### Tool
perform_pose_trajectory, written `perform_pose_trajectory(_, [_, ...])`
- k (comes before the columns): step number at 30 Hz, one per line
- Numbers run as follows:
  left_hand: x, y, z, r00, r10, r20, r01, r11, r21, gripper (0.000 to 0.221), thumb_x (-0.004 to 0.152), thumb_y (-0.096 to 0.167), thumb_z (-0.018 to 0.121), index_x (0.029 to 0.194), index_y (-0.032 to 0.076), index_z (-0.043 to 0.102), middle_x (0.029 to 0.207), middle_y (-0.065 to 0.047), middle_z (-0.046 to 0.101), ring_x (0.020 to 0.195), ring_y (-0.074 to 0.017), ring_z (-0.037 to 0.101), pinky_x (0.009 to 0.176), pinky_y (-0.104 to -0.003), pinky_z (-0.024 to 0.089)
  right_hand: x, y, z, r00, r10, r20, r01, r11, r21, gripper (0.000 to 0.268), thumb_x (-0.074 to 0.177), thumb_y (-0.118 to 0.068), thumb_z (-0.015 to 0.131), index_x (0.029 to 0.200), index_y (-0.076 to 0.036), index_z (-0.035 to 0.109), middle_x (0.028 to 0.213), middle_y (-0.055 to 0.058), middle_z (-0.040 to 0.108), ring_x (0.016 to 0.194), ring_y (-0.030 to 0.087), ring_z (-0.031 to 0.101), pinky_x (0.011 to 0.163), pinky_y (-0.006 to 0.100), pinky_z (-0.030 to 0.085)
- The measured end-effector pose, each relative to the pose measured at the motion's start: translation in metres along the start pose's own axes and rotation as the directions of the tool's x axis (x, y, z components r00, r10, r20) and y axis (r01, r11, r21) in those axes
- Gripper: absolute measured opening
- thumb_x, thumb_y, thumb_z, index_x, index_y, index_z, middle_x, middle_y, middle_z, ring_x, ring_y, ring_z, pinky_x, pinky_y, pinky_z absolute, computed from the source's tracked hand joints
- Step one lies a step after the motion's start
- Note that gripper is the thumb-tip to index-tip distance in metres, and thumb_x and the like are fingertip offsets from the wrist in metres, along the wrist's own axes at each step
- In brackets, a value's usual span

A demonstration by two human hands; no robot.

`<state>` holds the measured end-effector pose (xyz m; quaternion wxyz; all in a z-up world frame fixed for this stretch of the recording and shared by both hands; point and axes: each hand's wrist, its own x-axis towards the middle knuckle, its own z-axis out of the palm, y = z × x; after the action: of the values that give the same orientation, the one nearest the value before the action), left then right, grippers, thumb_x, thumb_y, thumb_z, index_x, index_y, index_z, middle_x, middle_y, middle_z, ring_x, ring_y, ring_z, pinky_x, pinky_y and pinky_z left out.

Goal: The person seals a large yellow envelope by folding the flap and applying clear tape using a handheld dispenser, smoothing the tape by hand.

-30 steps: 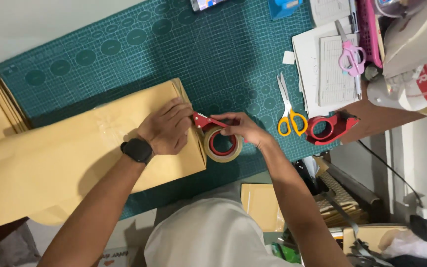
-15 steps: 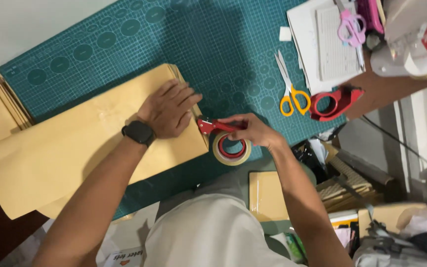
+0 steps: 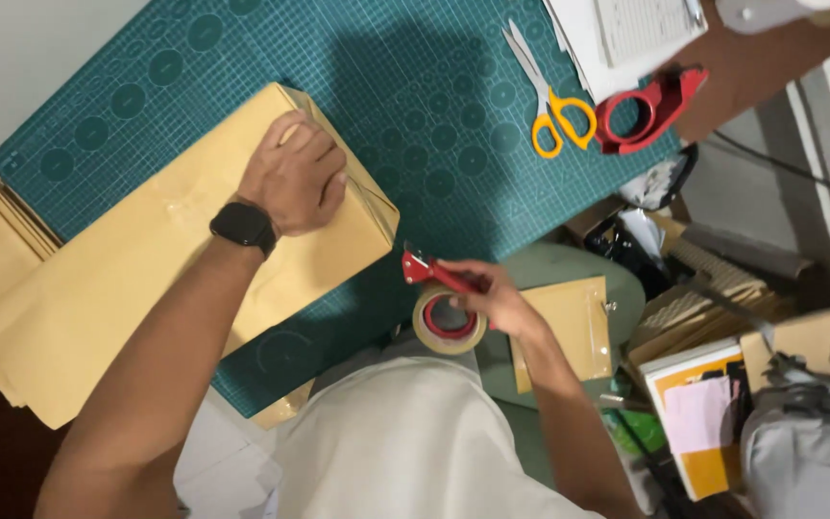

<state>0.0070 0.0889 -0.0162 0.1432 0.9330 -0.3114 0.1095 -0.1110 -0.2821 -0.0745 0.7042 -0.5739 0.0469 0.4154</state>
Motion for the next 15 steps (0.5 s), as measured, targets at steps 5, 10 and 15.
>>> perform_pose_trajectory(5, [0.002, 0.008, -0.010, 0.999, -0.022, 0.033, 0.018, 0.992, 0.122, 0.020, 0.094, 0.033, 0.062, 0.098, 0.014, 0.069, 0.097, -0.004, 0.063, 0.114, -0.0194, 0.064, 0.122, -0.043, 0.037, -0.049, 0.000, 0.031, 0.995, 0.079, -0.059, -0.079, 0.997, 0.012, 0.062, 0.073, -0.002, 0.085, 0.133, -0.006, 0.071, 0.115, 0.014, 0.075, 0.109, 0.021, 0.066, 0.099, 0.035, 0.051])
perform_pose_trajectory(10, [-0.002, 0.047, 0.002, 0.996, 0.066, 0.066, -0.077, 0.982, 0.170, 0.032, 0.091, 0.036, 0.064, 0.107, 0.010, 0.074, 0.113, -0.011, 0.068, 0.119, -0.0261, 0.062, 0.119, -0.049, 0.039, -0.022, 0.006, 0.027, 0.994, 0.100, 0.049, -0.092, 0.986, -0.142, 0.057, 0.074, -0.012, 0.086, 0.130, -0.013, 0.075, 0.112, 0.014, 0.075, 0.106, 0.023, 0.066, 0.097, 0.038, 0.049])
perform_pose_trajectory(15, [0.011, 0.118, -0.016, 0.958, 0.178, 0.225, -0.159, 0.982, -0.100, 0.062, 0.101, 0.051, 0.044, 0.071, 0.009, 0.077, 0.083, -0.013, 0.070, 0.088, -0.0321, 0.065, 0.099, -0.052, 0.044, 0.048, -0.018, 0.020, 0.968, 0.077, 0.238, -0.027, 0.978, -0.206, 0.057, 0.068, -0.019, 0.090, 0.123, -0.012, 0.078, 0.104, 0.010, 0.076, 0.098, 0.021, 0.064, 0.092, 0.036, 0.050])
